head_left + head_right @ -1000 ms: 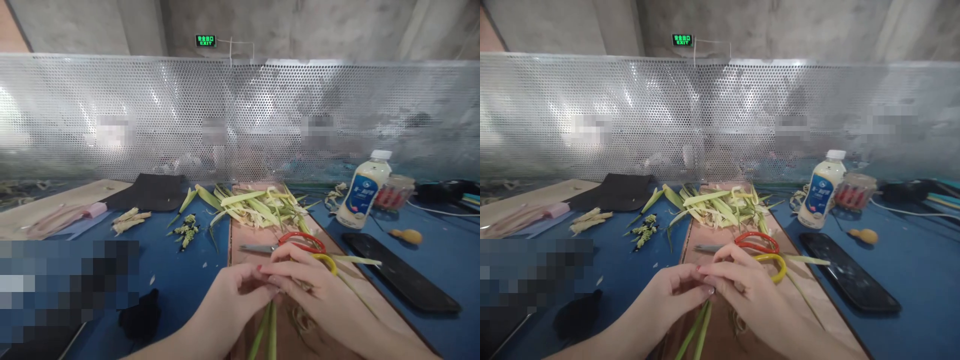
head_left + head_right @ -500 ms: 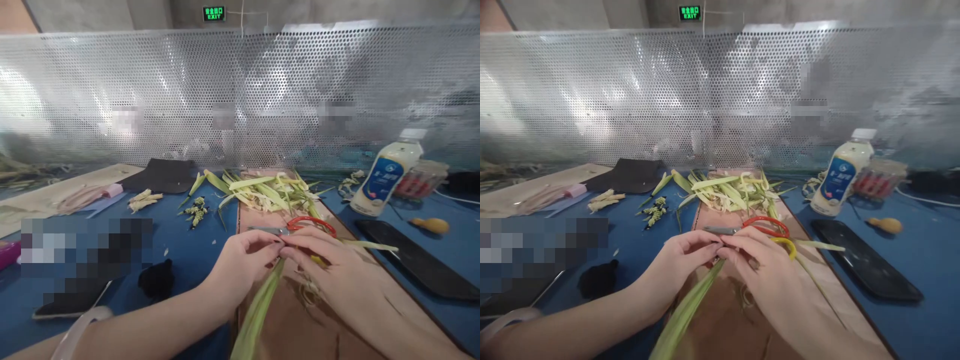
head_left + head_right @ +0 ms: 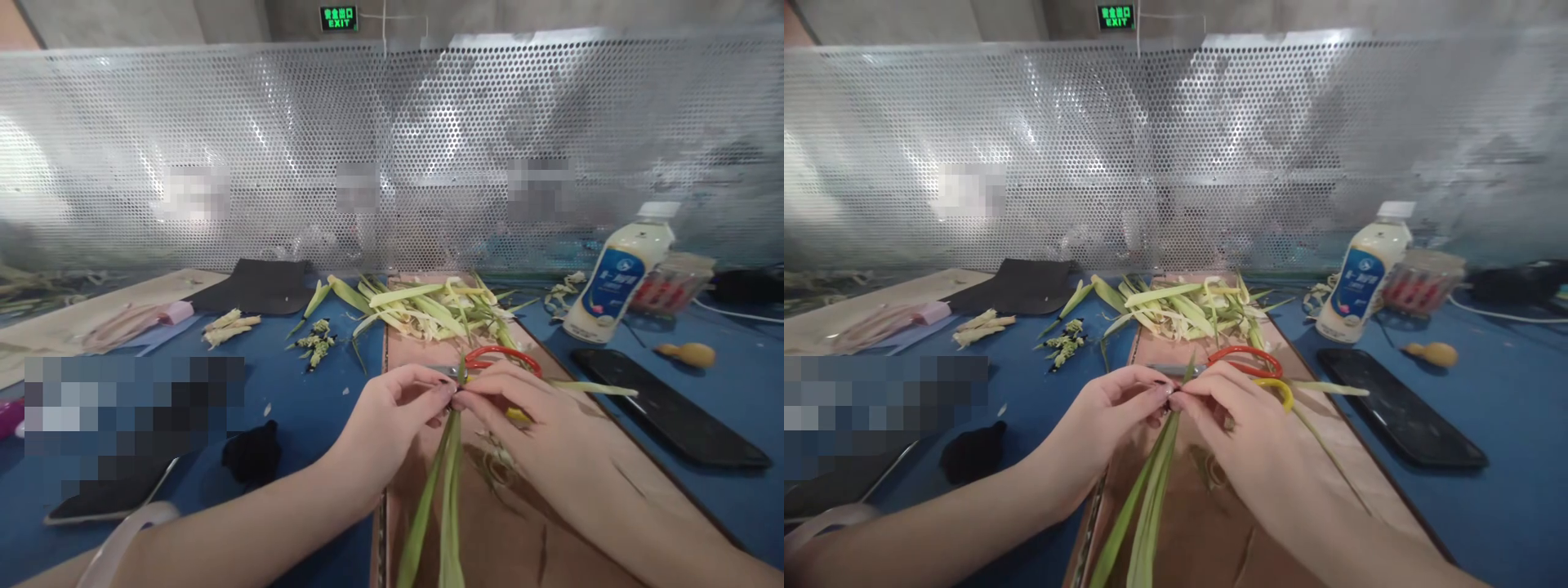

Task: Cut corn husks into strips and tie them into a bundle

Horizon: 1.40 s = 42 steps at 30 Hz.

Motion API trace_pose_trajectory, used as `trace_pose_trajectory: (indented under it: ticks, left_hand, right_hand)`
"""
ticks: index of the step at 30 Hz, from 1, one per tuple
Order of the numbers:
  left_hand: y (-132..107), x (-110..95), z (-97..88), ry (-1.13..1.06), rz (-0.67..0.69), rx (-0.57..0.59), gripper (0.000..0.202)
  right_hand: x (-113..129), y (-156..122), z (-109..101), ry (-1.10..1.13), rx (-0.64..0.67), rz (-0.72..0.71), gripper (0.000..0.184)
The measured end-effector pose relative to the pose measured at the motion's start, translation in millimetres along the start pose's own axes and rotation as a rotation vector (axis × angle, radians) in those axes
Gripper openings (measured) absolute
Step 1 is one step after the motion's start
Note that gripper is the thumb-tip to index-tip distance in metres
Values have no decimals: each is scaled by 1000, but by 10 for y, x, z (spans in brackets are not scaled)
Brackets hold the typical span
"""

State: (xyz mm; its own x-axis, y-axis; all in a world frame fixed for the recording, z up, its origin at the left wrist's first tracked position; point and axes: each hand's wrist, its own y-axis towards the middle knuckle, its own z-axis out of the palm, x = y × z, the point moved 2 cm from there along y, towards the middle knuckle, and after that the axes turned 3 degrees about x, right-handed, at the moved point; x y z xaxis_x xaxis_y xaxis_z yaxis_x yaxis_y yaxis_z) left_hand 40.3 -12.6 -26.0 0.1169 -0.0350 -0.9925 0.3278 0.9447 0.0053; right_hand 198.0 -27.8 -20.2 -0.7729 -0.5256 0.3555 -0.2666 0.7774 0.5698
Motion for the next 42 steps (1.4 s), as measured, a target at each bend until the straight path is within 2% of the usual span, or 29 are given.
trace_pose_trajectory:
  ticks: [4, 11, 19, 25, 31, 34, 39, 42]
  left_hand:
    - [-6, 1, -1, 43, -24, -4, 13]
    - [-6, 11, -7, 24, -88, 32, 20]
    - [-22, -28, -2, 1, -54, 37, 18]
    - [-40, -32, 5, -17, -35, 32, 21]
    - [-57, -21, -1, -38, -62, 32, 22]
    - [-57, -22, -8, -28, -59, 46, 21]
    - [-49, -19, 3, -86, -61, 62, 18]
    - [-55, -29, 10, -49, -46, 53, 17]
  right_hand:
    - [-41, 14, 23, 49, -9, 7, 15]
    - [21, -30, -69, -92, -53, -160, 17]
    - [126, -34, -112, -168, -97, -248, 14]
    - [155, -32, -131, -123, -81, -193, 12]
    - [68, -34, -46, -12, 35, -102, 13]
    - [60, -24, -21, 34, 51, -115, 14]
    - [103, 0, -36, 73, -1, -176, 16]
    - [91, -7, -34, 98, 27, -165, 16]
